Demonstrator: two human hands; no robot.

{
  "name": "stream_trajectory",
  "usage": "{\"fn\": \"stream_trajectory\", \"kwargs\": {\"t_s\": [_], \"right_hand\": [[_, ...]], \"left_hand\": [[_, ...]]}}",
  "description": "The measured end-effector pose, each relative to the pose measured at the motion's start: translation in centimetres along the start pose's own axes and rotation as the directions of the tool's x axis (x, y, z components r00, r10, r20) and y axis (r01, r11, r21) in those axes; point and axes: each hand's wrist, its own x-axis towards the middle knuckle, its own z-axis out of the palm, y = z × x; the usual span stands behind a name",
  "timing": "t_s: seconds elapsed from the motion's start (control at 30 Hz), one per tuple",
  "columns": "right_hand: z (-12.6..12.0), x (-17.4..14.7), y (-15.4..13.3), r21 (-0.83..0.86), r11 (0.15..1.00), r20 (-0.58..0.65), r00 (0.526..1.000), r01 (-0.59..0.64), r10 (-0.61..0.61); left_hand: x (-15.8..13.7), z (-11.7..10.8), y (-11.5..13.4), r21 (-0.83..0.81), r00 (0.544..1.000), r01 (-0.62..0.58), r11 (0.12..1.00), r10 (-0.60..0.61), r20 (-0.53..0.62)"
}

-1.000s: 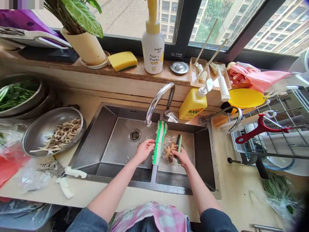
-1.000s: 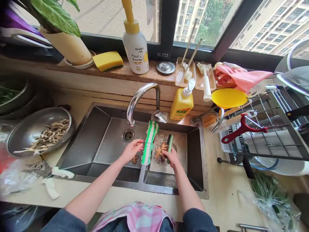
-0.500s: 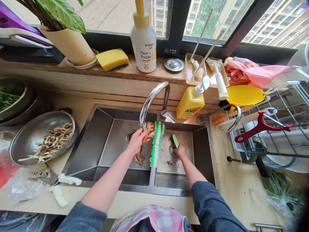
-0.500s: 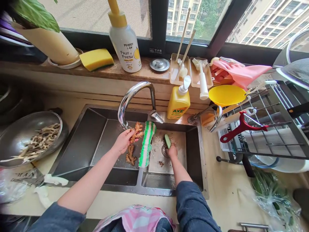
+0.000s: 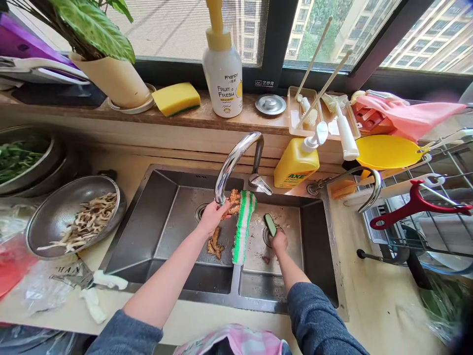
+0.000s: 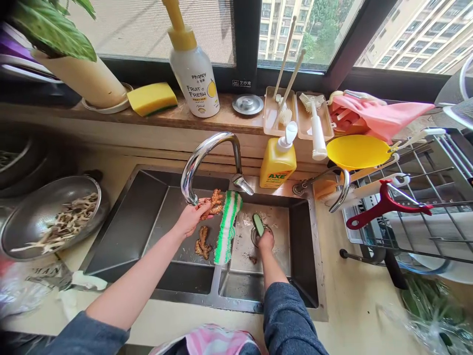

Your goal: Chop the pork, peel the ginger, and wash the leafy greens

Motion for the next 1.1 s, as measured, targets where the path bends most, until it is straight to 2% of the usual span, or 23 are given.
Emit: {"fn": "stream_trajectory", "kwargs": {"t_s": [0.07, 0.13, 0.27, 0.4, 0.5, 0.57, 0.67, 0.73, 0.8, 0.87, 0.93, 1.0, 1.1], "right_hand": [[-0.3, -0.4, 0.4, 0.161, 0.987, -0.022, 1.0, 0.008, -0.004], [-0.8, -0.9, 0.6, 0.348, 0.937, -0.028, 1.0, 0.017, -0.008], [-2.7, -1.7, 0.3, 0.671, 0.741, 0.029, 0.999, 0.009, -0.039], [-5.9, -3.3, -0.4, 0.842, 0.54, 0.081, 0.988, 0.004, -0.135], [-8.1, -5.5, -2.4, 0.886, 0.464, 0.105, 0.968, 0.014, -0.23], [-8.7, -7.2, -5.4, 0.882, 0.466, 0.105, 0.936, 0.069, -0.336], [-7.3, -9.8, -12.1, 0.813, 0.519, 0.018, 0.879, 0.265, -0.477], [-5.3, -11.0, -17.2, 0.774, 0.532, -0.089, 0.891, 0.343, -0.445], [-3.3, -11.4, -21.5, 0.825, 0.471, -0.123, 0.913, 0.312, -0.39], [-2.0, -11.3, -24.2, 0.924, 0.352, -0.014, 0.932, 0.15, -0.361], [-1.6, -11.0, -25.0, 0.955, 0.296, 0.085, 0.922, 0.033, -0.377], [-2.1, -10.8, -24.2, 0.95, 0.313, 0.138, 0.905, -0.005, -0.403], [-3.8, -10.4, -21.9, 0.937, 0.348, 0.177, 0.881, -0.015, -0.439]], "left_hand": [[0.3, -0.3, -0.2, 0.0, 1.0, -0.002, 1.0, 0.002, -0.012], [0.7, -0.2, -0.4, -0.01, 1.0, -0.008, 1.0, 0.008, -0.023], [1.1, 1.3, -0.6, -0.05, 0.999, -0.033, 0.998, 0.032, -0.007], [0.8, 3.0, -0.4, -0.048, 0.997, -0.031, 0.998, 0.034, 0.069], [0.8, 2.4, -0.1, -0.092, 0.995, -0.057, 0.994, 0.064, 0.074], [1.1, 1.0, 0.0, -0.133, 0.995, -0.088, 0.987, 0.094, 0.041], [1.2, -2.1, -0.2, -0.172, 0.992, -0.103, 0.98, 0.088, -0.091], [1.1, -4.1, -0.6, -0.203, 0.978, -0.103, 0.974, 0.062, -0.199], [0.8, -6.0, -1.1, -0.238, 0.962, -0.107, 0.965, 0.041, -0.269], [0.5, -7.4, -1.9, -0.26, 0.953, -0.105, 0.96, 0.021, -0.303], [0.1, -8.3, -2.8, -0.265, 0.945, -0.086, 0.96, -0.006, -0.327], [-0.1, -8.5, -3.8, -0.26, 0.938, -0.048, 0.964, -0.046, -0.345], [-0.2, -7.3, -4.7, -0.244, 0.942, 0.011, 0.97, -0.092, -0.323]]}}
